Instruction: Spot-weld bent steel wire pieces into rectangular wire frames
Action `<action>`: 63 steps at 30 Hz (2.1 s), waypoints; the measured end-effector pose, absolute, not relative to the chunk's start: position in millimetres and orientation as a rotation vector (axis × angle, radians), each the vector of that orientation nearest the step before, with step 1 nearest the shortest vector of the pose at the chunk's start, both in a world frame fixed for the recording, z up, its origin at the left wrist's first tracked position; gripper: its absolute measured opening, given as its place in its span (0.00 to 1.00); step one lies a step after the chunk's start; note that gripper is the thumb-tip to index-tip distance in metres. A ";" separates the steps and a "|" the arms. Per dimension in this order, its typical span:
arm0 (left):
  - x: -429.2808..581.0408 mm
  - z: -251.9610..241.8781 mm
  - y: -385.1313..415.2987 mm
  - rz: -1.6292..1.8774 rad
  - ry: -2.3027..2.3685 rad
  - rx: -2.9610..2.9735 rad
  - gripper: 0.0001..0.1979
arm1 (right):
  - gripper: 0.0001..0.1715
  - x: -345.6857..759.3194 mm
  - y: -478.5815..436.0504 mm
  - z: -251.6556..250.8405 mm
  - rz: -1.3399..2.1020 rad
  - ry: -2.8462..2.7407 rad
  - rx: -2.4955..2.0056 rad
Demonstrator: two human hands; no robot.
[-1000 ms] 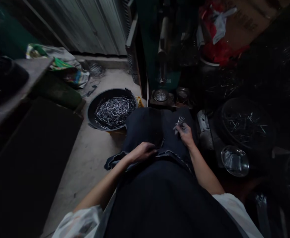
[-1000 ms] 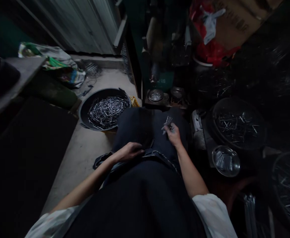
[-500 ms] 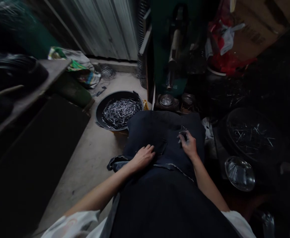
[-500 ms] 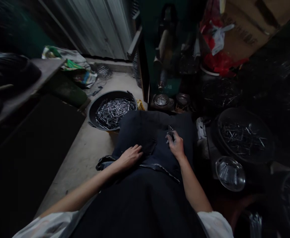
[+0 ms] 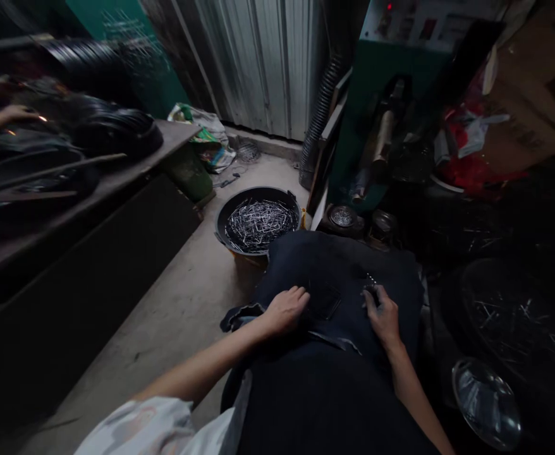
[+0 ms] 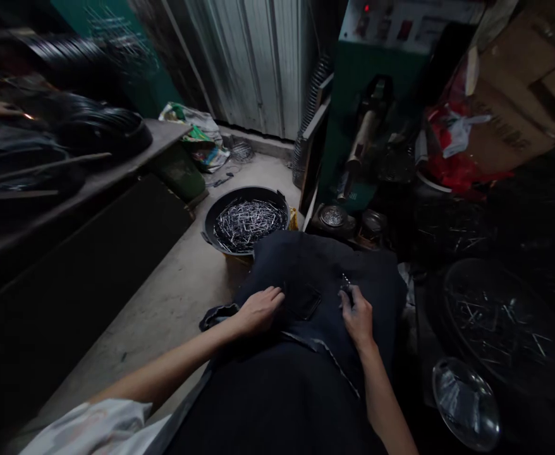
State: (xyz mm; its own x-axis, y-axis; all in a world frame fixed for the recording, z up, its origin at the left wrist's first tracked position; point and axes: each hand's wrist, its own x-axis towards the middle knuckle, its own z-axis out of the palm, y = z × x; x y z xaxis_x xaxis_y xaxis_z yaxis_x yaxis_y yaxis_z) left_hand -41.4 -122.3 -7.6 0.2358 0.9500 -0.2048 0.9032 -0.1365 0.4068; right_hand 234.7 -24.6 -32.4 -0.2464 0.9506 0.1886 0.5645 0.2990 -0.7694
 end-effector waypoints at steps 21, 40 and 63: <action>-75.9 -17.2 -136.7 0.286 1.925 1.591 0.08 | 0.13 291.6 -0.8 -17.6 0.567 -1.965 -1.469; -11.9 35.1 83.6 1.236 1.391 0.890 0.19 | 0.15 227.8 107.2 33.5 1.332 -1.413 -1.129; -13.7 31.7 111.3 1.295 1.198 0.709 0.24 | 0.21 175.9 173.3 34.5 1.003 -2.124 -0.720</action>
